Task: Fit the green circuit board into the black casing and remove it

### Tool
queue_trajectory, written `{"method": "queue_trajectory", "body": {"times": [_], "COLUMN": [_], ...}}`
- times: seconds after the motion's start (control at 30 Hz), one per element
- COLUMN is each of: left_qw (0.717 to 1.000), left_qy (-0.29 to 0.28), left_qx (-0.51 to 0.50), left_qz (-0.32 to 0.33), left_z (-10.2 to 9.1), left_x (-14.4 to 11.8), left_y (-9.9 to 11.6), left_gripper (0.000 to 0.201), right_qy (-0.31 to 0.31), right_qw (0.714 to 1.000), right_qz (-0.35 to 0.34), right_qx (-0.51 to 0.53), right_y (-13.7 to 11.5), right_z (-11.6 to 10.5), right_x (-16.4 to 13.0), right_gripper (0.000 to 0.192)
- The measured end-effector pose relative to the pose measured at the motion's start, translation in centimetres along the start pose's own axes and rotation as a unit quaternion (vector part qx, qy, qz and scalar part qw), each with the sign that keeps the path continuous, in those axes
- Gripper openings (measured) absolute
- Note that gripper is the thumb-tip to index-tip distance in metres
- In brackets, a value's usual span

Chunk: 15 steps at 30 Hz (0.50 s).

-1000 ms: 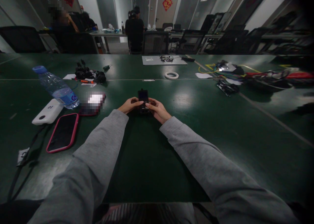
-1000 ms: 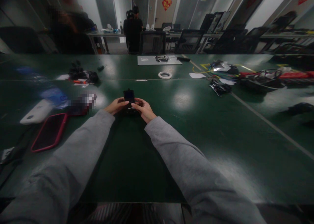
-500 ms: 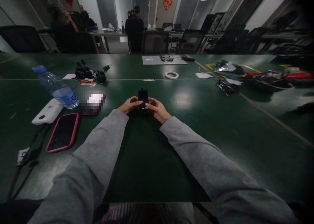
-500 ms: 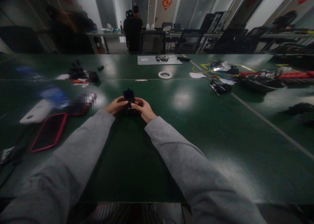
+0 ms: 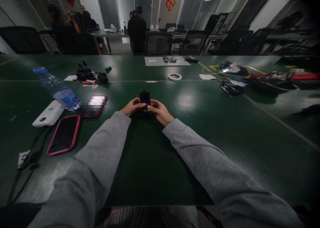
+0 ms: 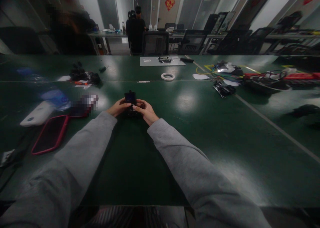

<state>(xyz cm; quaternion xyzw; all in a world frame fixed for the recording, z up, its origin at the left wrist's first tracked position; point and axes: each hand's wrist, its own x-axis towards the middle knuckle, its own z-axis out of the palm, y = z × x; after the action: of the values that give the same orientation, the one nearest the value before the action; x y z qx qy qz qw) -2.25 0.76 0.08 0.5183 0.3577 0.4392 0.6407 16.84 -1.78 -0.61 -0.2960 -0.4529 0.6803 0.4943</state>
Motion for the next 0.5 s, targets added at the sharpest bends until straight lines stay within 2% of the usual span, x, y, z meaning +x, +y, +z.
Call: {"method": "queue_trajectory", "body": {"times": [0.23, 0.5], "left_qw": [0.998, 0.998], "left_qy": [0.019, 0.031], "left_qx": [0.060, 0.052], "left_qz": [0.023, -0.001], "left_z": [-0.22, 0.05], "left_x": [0.43, 0.19], "left_y": [-0.45, -0.11], "left_gripper": [0.054, 0.058], "right_qy": [0.018, 0.005], "right_qw": [1.000, 1.000], "right_qz": [0.007, -0.002], "right_qx": [0.003, 0.003], "right_y": [-0.64, -0.29], "right_z": [0.79, 0.50], "right_x": [-0.27, -0.16], "right_gripper": [0.065, 0.063]}}
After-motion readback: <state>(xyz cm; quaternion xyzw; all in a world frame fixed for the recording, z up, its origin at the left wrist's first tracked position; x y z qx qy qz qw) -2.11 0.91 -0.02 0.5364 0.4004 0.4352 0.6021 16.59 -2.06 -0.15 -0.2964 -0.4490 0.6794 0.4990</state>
